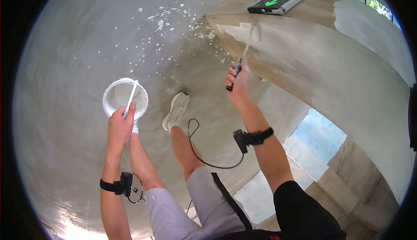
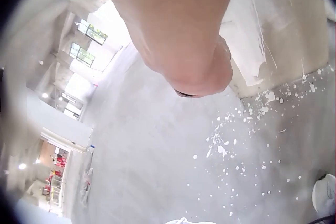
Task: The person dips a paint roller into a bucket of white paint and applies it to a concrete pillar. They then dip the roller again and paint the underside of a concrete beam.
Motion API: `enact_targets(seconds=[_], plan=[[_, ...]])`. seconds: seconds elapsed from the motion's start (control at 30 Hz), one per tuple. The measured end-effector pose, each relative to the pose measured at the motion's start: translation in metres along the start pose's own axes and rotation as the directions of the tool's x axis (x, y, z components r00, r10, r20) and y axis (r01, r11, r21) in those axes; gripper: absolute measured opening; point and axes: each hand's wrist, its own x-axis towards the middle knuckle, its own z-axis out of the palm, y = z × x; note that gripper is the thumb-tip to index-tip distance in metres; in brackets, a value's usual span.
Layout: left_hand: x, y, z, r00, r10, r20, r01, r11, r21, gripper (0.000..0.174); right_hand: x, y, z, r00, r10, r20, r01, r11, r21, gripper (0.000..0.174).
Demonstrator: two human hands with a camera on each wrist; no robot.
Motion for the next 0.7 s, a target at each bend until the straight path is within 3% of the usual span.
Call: enact_targets(seconds=[0.07,0.3,0.7], plan=[[0.004,-0.006,0.005,1.0,-0.002,-0.019,0.002,1.0,-0.006,0.063,0.027,0.017,0.018,0.996,-0.004,-0.09,0.003,1.0,-0.013,0.042],[0.012,-0.015,0.011,0.998,-0.028,-0.051,0.028,1.0,-0.01,0.065,0.107,0.065,0.057,0.991,-0.013,-0.135,0.006,0.998,-0.058,0.043],[0.018,-0.025,0.015,0.997,-0.055,-0.059,0.056,0.998,0.019,0.065,0.166,0.09,0.056,0.989,-0.012,-0.149,-0.007,0.991,-0.13,0.043]])
